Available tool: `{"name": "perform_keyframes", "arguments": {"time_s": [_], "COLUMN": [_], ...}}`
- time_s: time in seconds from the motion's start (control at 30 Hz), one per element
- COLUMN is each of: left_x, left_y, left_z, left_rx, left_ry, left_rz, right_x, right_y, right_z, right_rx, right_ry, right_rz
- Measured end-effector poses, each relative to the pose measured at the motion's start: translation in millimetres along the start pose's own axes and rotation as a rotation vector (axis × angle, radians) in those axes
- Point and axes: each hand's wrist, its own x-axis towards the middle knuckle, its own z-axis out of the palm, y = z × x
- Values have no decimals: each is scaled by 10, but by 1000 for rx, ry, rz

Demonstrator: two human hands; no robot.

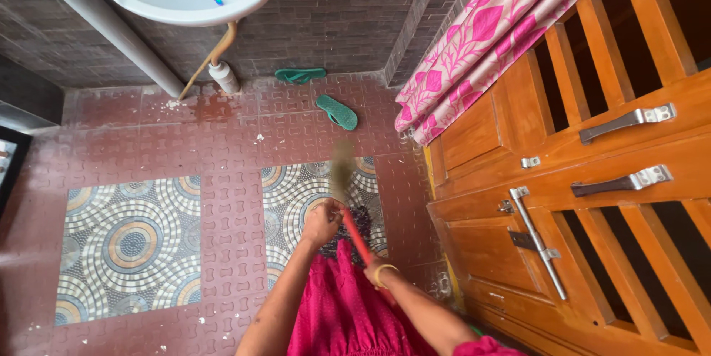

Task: The person cleans debris from a floor using a broom and a dustpan, moving between an indoor room and a tiled entryway where they sweep the dust into a pile and collect it.

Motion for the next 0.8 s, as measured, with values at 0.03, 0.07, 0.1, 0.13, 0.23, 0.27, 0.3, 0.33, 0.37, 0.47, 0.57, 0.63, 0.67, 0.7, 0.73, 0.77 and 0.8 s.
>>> {"name": "perform_keyframes", "arguments": {"time_s": [0.03, 0.07, 0.1, 0.13, 0.23, 0.27, 0.3, 0.33, 0.37, 0.47, 0.57, 0.63, 0.67, 0.7, 0.73, 0.77, 0.8], "left_x": [31, 73, 93, 99, 181, 187, 196, 203, 195, 186, 208, 212, 215, 238, 259, 282, 291], "left_y": [5, 13, 17, 26, 44, 52, 65, 75, 86, 140, 193, 210, 210, 211, 211, 218, 224], "left_z": [38, 68, 106, 156, 164, 158, 149, 115, 71, -16, -63, -40, -24, -19, -16, 1, 12], "left_rx": [-6, 30, 66, 61, -34, -41, -51, -50, -36, -22, -15, -10, -30, -51, -52, -16, 20], "left_ry": [6, 2, -4, 0, -18, 2, 24, 31, 26, 33, 57, 64, 58, 56, 59, 48, 38], "left_rz": [-1, -10, -22, -25, -83, -79, -75, -75, -99, -136, -132, -131, -137, -140, -143, -121, -100], "right_x": [74, 159, 226, 260, 262, 214, 163, 127, 124, 252, 536, 625, 634, 641, 631, 606, 581], "right_y": [-38, -70, -49, 8, 269, 402, 535, 632, 681, 645, 324, 122, 7, -129, -257, -350, -409], "right_z": [-78, -183, -320, -455, -917, -1062, -1191, -1292, -1376, -1574, -1666, -1441, -1219, -993, -770, -581, -449], "right_rx": [-8, -11, -15, -9, -11, -28, -58, -87, -106, -165, -71, 4, -63, -128, -194, -258, -322], "right_ry": [1, -25, -31, -32, 69, 132, 204, 274, 354, 544, 324, 194, 154, 118, 82, 46, 9], "right_rz": [-1, -47, -94, -137, -231, -235, -232, -229, -208, -92, 198, 314, 245, 172, 99, 29, -42]}}
